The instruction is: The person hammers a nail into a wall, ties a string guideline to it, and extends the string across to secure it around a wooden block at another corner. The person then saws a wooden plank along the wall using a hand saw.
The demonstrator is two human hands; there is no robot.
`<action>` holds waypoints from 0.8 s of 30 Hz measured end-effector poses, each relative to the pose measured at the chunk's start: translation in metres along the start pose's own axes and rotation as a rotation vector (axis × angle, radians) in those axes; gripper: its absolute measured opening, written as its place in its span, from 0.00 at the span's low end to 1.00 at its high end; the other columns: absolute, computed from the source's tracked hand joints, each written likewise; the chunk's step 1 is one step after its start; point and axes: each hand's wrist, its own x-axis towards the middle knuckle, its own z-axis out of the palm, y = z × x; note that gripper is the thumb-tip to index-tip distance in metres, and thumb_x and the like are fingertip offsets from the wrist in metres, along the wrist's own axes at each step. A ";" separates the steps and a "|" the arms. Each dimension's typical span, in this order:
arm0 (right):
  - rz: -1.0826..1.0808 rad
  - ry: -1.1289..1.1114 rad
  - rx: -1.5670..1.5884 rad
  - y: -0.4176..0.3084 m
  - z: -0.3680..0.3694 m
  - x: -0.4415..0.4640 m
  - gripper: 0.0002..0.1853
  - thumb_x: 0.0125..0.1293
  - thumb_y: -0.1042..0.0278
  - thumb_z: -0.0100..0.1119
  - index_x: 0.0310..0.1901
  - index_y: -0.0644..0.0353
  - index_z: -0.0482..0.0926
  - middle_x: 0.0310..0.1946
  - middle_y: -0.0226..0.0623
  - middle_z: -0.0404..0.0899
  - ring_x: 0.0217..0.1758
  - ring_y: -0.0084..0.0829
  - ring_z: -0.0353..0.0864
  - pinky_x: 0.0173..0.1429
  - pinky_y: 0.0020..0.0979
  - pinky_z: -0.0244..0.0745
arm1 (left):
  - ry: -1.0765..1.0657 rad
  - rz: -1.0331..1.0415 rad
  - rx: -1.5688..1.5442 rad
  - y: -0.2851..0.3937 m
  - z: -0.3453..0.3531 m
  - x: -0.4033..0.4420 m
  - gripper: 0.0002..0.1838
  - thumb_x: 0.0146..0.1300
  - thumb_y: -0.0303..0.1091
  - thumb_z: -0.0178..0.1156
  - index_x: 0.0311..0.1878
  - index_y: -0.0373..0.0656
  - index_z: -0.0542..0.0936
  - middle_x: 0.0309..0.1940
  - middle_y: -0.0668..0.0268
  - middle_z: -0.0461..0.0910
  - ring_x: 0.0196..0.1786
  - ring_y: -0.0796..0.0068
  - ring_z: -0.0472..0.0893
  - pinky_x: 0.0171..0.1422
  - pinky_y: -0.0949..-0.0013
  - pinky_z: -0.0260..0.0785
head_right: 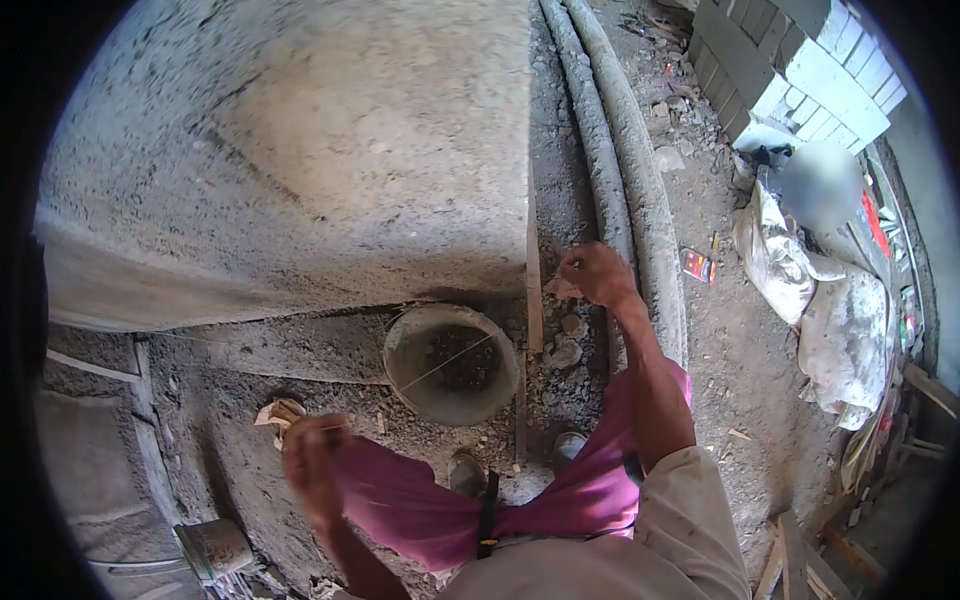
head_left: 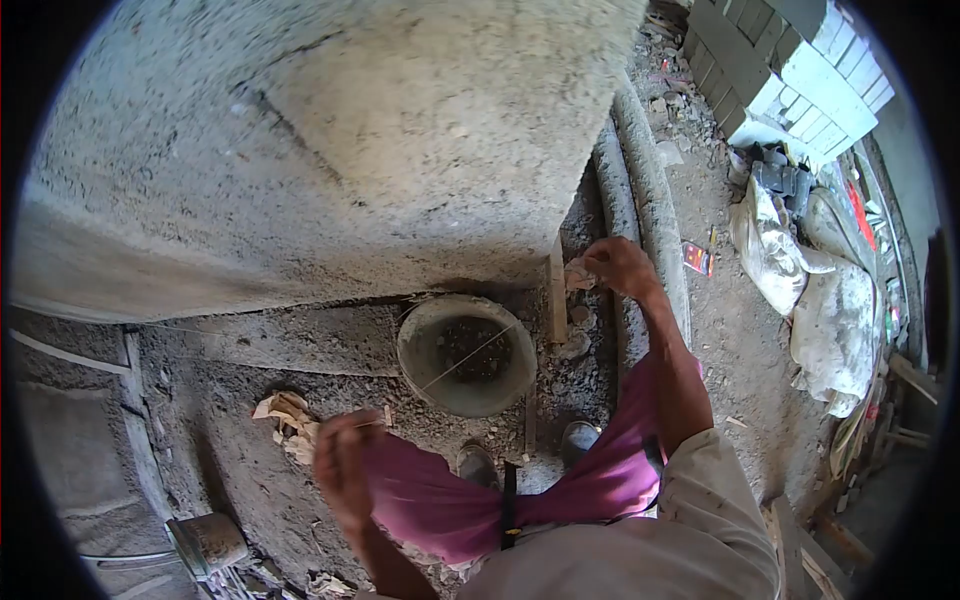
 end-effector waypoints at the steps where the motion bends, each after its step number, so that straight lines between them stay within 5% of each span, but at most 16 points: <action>1: -0.028 -0.020 0.079 -0.001 -0.001 -0.002 0.12 0.62 0.59 0.65 0.44 0.54 0.87 0.31 0.41 0.86 0.36 0.35 0.87 0.45 0.38 0.79 | 0.084 0.040 0.089 0.004 -0.023 -0.001 0.10 0.76 0.33 0.48 0.49 0.41 0.78 0.40 0.59 0.84 0.38 0.73 0.83 0.43 0.70 0.79; 6: 0.019 0.068 0.265 -0.029 0.026 -0.024 0.12 0.66 0.63 0.63 0.44 0.61 0.85 0.31 0.41 0.85 0.32 0.29 0.83 0.42 0.34 0.78 | 0.478 0.042 0.004 0.017 -0.070 -0.012 0.10 0.76 0.33 0.47 0.43 0.41 0.77 0.32 0.61 0.82 0.34 0.75 0.81 0.38 0.70 0.76; 8: 0.053 0.152 0.311 -0.056 0.039 -0.048 0.10 0.67 0.65 0.62 0.44 0.61 0.84 0.33 0.41 0.85 0.31 0.28 0.82 0.42 0.35 0.78 | 0.307 0.031 0.066 0.014 -0.087 -0.026 0.12 0.76 0.38 0.50 0.45 0.40 0.77 0.35 0.62 0.81 0.38 0.74 0.81 0.45 0.68 0.75; 10: -0.042 0.123 0.686 -0.103 0.046 -0.091 0.07 0.67 0.68 0.62 0.43 0.59 0.83 0.38 0.38 0.85 0.35 0.31 0.83 0.45 0.36 0.78 | 0.045 0.074 0.011 -0.001 -0.074 -0.045 0.08 0.71 0.26 0.52 0.48 0.37 0.78 0.37 0.57 0.84 0.42 0.66 0.84 0.49 0.66 0.79; 12: -0.463 -0.010 0.491 -0.140 0.069 -0.118 0.05 0.66 0.70 0.62 0.42 0.57 0.82 0.44 0.37 0.83 0.45 0.37 0.83 0.54 0.41 0.76 | -0.271 -0.121 -0.303 0.001 -0.030 -0.052 0.13 0.62 0.15 0.57 0.50 0.36 0.80 0.44 0.53 0.85 0.49 0.61 0.84 0.55 0.65 0.78; 15: -0.717 -0.069 0.363 -0.166 0.104 -0.142 0.04 0.67 0.69 0.60 0.41 0.57 0.81 0.45 0.37 0.82 0.53 0.43 0.80 0.62 0.44 0.72 | -0.517 0.032 -0.272 0.006 0.019 -0.037 0.12 0.62 0.16 0.58 0.48 0.36 0.81 0.47 0.53 0.84 0.52 0.60 0.83 0.56 0.63 0.77; 17: -0.436 -0.425 0.238 -0.146 0.119 -0.152 0.05 0.69 0.70 0.57 0.43 0.56 0.81 0.49 0.38 0.81 0.55 0.43 0.79 0.65 0.45 0.70 | -0.618 -0.046 -0.450 0.025 0.021 -0.031 0.11 0.64 0.19 0.58 0.48 0.40 0.82 0.48 0.55 0.84 0.51 0.61 0.83 0.55 0.59 0.77; 20: -0.385 -0.379 0.056 -0.115 0.098 -0.156 0.10 0.69 0.65 0.58 0.46 0.61 0.77 0.46 0.43 0.82 0.50 0.50 0.81 0.51 0.45 0.74 | -0.236 -0.049 -0.851 -0.003 -0.016 -0.026 0.09 0.73 0.30 0.52 0.43 0.42 0.82 0.44 0.57 0.85 0.50 0.63 0.84 0.55 0.56 0.77; 22: 0.082 -0.437 -0.084 -0.115 0.069 -0.159 0.09 0.70 0.66 0.56 0.45 0.62 0.77 0.40 0.46 0.83 0.44 0.50 0.83 0.46 0.46 0.75 | -0.088 -0.081 -0.939 -0.021 -0.058 -0.009 0.15 0.77 0.37 0.47 0.41 0.40 0.82 0.38 0.58 0.85 0.48 0.64 0.84 0.56 0.56 0.76; 24: 0.076 -0.256 -0.030 -0.086 0.051 -0.169 0.09 0.71 0.64 0.54 0.42 0.62 0.77 0.36 0.47 0.83 0.41 0.47 0.84 0.43 0.45 0.76 | -0.061 -0.052 -0.934 -0.029 -0.093 0.007 0.19 0.78 0.41 0.46 0.40 0.39 0.81 0.35 0.58 0.84 0.46 0.65 0.84 0.57 0.57 0.75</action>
